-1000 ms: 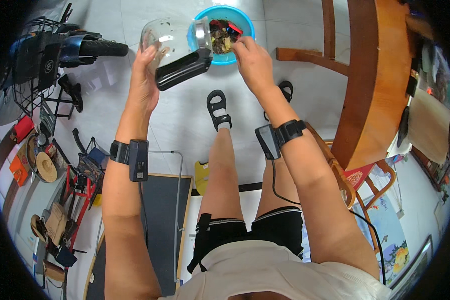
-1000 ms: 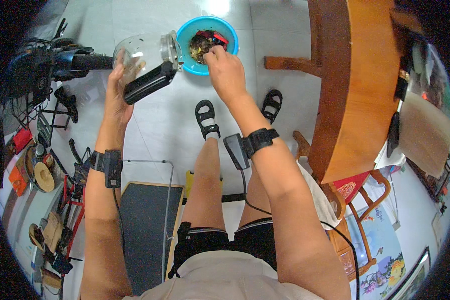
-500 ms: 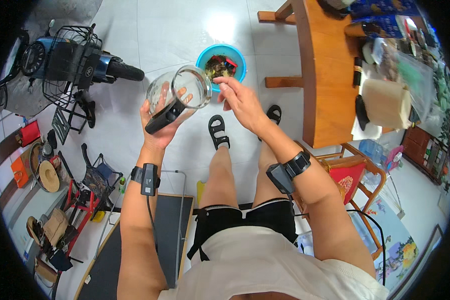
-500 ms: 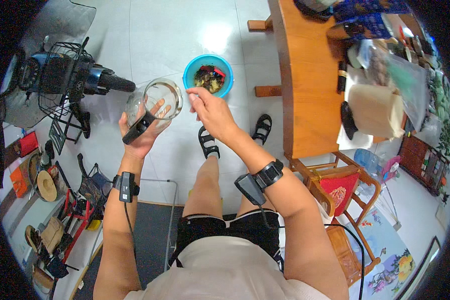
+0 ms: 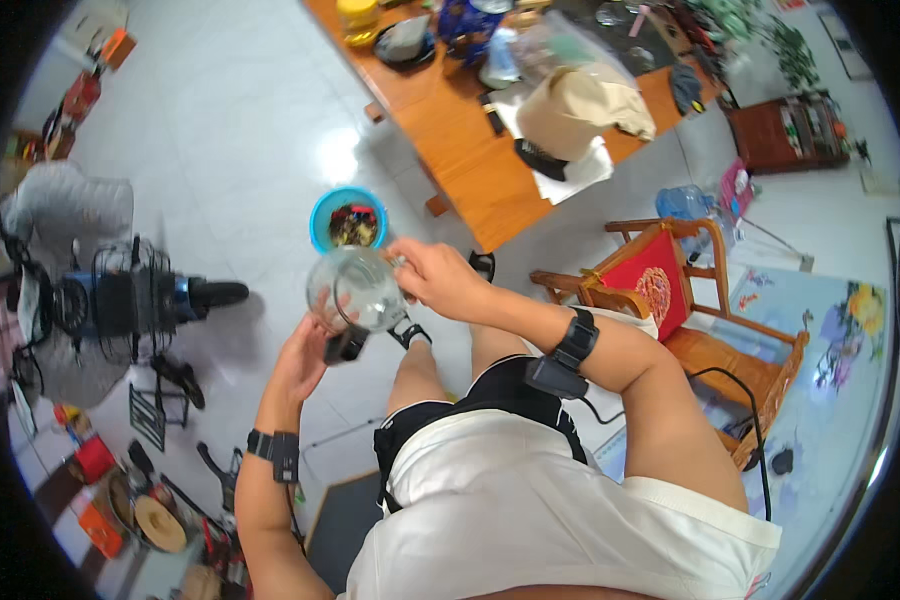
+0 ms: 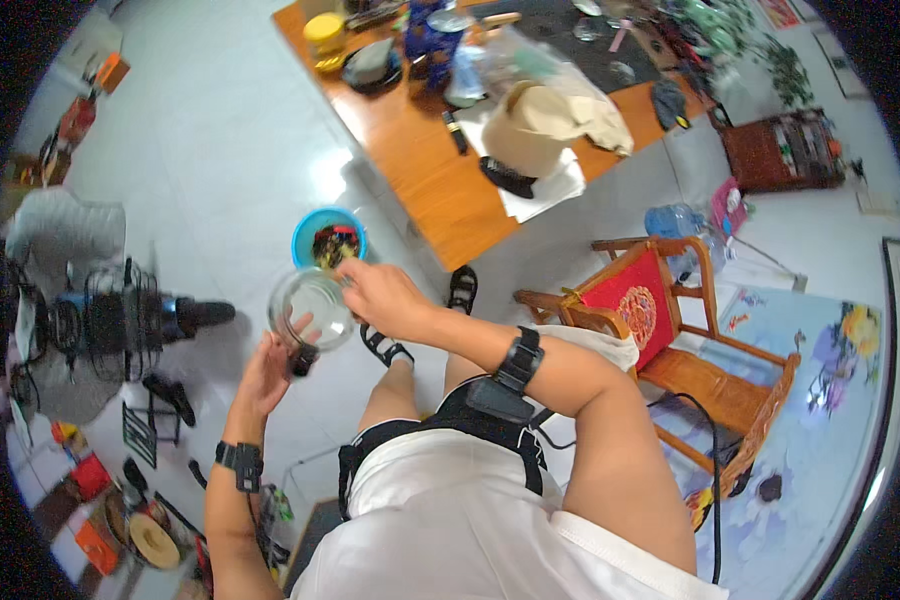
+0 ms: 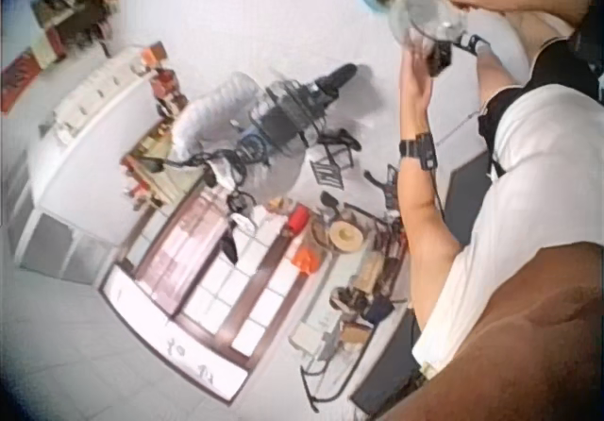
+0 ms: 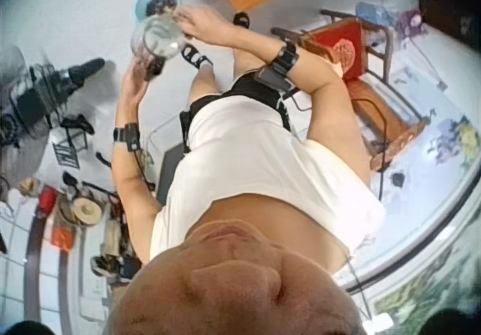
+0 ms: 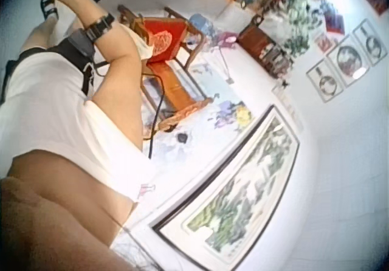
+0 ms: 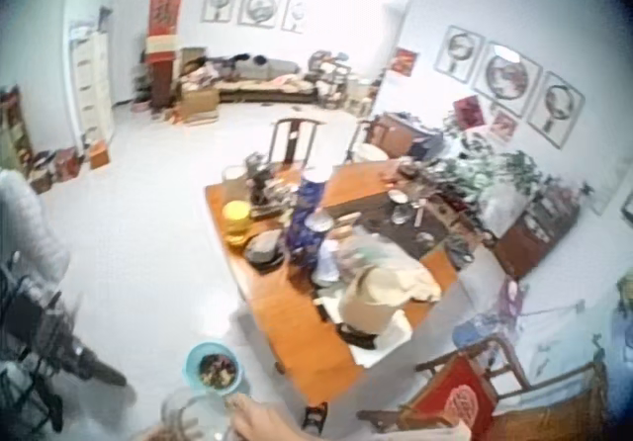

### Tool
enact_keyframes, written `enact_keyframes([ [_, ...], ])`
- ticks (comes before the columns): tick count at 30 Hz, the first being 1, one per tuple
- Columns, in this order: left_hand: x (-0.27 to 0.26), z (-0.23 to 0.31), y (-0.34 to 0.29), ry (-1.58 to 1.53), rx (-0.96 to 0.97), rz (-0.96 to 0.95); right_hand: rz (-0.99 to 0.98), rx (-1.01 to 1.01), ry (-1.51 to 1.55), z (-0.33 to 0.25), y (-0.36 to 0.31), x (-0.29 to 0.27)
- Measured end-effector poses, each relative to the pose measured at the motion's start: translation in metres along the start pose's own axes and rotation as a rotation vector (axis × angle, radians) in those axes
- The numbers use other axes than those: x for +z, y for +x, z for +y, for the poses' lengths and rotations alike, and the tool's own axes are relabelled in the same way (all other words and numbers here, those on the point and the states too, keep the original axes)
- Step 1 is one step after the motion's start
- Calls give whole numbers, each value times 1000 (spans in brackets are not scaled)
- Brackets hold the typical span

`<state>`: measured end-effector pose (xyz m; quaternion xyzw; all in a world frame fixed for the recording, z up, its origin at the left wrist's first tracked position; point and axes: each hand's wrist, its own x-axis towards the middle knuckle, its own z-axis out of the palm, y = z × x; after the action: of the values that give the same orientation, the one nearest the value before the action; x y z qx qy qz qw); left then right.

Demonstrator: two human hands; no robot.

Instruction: Preparing tea by putting tea leaves and dried pieces into a glass pot.

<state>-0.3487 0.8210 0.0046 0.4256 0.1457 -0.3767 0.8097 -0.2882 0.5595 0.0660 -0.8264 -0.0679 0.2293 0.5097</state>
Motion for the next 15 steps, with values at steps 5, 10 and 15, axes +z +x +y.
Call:
enact_keyframes([
  [5, 54, 36, -6, 488, -86, 58, 117, 4, -46, 12, -67, -60],
  [10, 160, 41, 13, 804, -35, -219, 307, 132, -18, 28, -125, -123],
  [15, 253, 24, 72, 1164, 72, -320, 525, 95, 47, 51, -169, -185],
])
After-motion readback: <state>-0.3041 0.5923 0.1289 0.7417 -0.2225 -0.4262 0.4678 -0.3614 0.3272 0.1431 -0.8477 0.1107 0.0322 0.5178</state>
